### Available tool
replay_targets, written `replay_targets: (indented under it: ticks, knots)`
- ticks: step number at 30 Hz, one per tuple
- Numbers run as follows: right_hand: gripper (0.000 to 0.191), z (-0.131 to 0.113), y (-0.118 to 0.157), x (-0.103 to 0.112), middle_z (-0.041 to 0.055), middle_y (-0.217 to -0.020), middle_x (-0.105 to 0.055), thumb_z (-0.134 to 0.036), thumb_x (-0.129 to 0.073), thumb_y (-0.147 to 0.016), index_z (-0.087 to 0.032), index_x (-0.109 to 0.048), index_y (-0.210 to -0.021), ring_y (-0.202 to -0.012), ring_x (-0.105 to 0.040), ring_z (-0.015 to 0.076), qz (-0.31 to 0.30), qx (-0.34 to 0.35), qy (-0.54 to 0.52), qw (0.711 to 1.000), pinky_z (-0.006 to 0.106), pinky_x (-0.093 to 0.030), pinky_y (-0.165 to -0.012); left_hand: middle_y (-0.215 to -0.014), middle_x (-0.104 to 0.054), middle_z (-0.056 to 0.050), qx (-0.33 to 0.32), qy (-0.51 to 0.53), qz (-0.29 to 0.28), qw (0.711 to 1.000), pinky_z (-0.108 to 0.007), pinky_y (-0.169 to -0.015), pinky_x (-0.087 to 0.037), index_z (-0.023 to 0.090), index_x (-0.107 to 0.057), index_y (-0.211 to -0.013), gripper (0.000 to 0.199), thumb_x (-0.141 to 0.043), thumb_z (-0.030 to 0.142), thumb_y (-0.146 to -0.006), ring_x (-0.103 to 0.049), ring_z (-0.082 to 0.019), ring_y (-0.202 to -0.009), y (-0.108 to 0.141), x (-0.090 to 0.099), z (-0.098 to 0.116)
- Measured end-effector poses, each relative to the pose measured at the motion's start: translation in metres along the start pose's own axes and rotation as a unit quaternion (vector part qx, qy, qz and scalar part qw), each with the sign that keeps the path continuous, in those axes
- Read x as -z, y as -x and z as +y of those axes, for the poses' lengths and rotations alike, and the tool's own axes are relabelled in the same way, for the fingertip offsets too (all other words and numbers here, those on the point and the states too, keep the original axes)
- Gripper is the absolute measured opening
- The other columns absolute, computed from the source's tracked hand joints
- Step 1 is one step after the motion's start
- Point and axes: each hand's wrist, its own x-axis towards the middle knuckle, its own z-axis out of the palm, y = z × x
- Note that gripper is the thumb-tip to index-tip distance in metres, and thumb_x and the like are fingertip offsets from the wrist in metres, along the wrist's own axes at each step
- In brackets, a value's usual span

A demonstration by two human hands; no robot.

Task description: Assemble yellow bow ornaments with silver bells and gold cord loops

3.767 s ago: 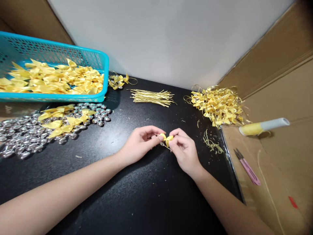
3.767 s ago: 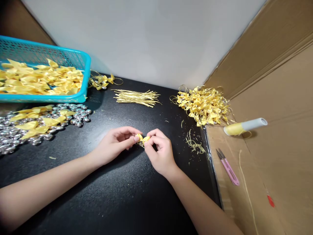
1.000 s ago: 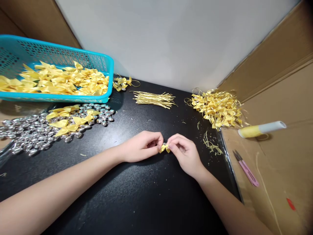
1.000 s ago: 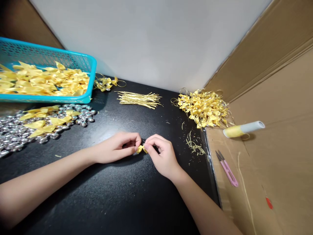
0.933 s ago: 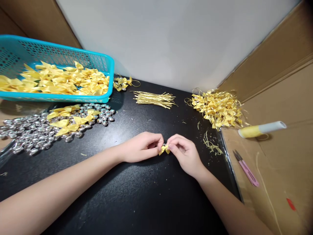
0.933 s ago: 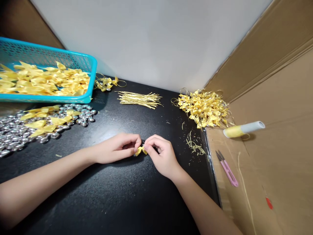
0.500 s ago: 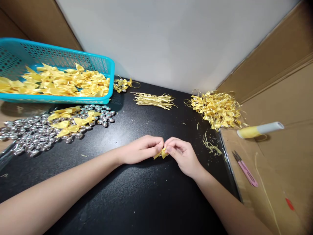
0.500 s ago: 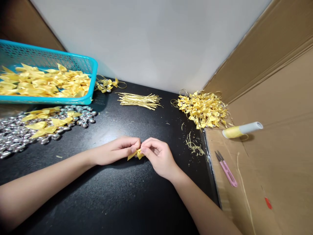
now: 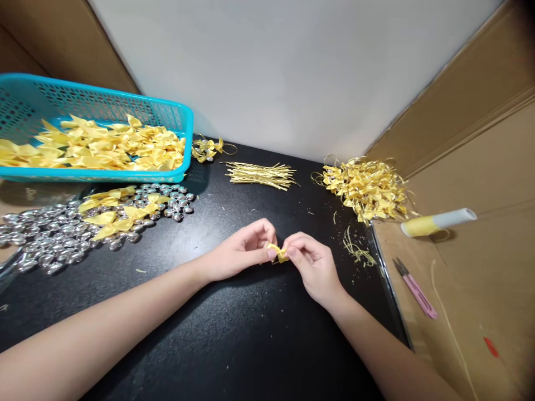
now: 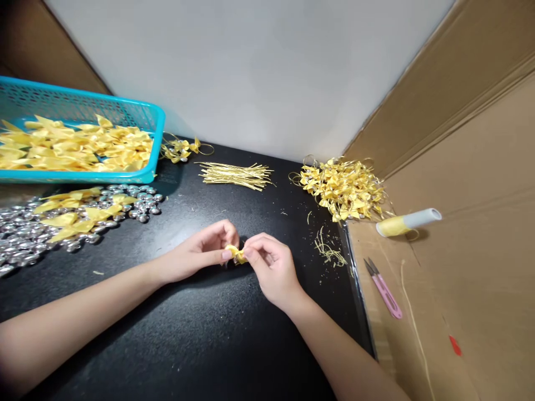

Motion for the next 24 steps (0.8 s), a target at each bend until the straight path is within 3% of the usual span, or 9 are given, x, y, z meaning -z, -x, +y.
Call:
replay_targets:
  ticks: [3, 8, 15, 24]
  knots:
    - [0.023, -0.002, -0.001, 0.004, 0.0031, -0.075, -0.063, -0.026, -0.060, -0.089, -0.020, -0.062, -0.067, -0.071, -0.059, 0.0150, 0.012, 0.026, 0.052, 0.998, 0.028, -0.050, -0.064, -0.075, -0.060, 0.002, 0.026, -0.017, 0.029, 0.999, -0.022, -0.060, -0.042, 0.016, -0.058, -0.090, 0.027, -0.073, 0.033, -0.077, -0.052, -0.009, -0.065, -0.001, 0.002, -0.001]
    - [0.021, -0.001, -0.002, 0.010, 0.0028, -0.075, -0.063, -0.021, -0.057, -0.090, -0.020, -0.061, -0.069, -0.071, -0.059, 0.0151, -0.013, 0.050, 0.095, 0.994, 0.029, -0.048, -0.065, -0.068, -0.066, 0.000, 0.047, -0.074, 0.082, 0.993, -0.020, -0.056, -0.042, 0.014, -0.067, -0.078, 0.020, -0.071, 0.034, -0.079, -0.052, -0.008, -0.058, -0.001, -0.002, -0.002]
    - [0.022, -0.002, 0.002, 0.006, 0.0050, -0.091, -0.063, -0.022, -0.059, -0.086, -0.020, -0.061, -0.064, -0.085, -0.062, 0.0176, -0.011, 0.007, 0.099, 0.995, 0.032, -0.050, -0.075, -0.065, -0.063, 0.001, 0.010, -0.116, 0.137, 0.984, -0.020, -0.053, -0.041, 0.014, -0.066, -0.075, 0.023, -0.070, 0.036, -0.079, -0.050, -0.008, -0.056, -0.001, -0.006, -0.007]
    - [0.029, -0.006, 0.003, -0.002, 0.0019, -0.075, -0.056, -0.019, -0.058, -0.082, -0.019, -0.053, -0.053, -0.070, -0.056, 0.0139, -0.002, -0.034, 0.076, 0.997, 0.028, -0.046, -0.064, -0.069, -0.064, -0.002, -0.034, -0.188, 0.160, 0.968, -0.022, -0.057, -0.044, 0.014, -0.061, -0.080, 0.019, -0.066, 0.032, -0.084, -0.054, -0.010, -0.060, 0.005, -0.011, -0.012]
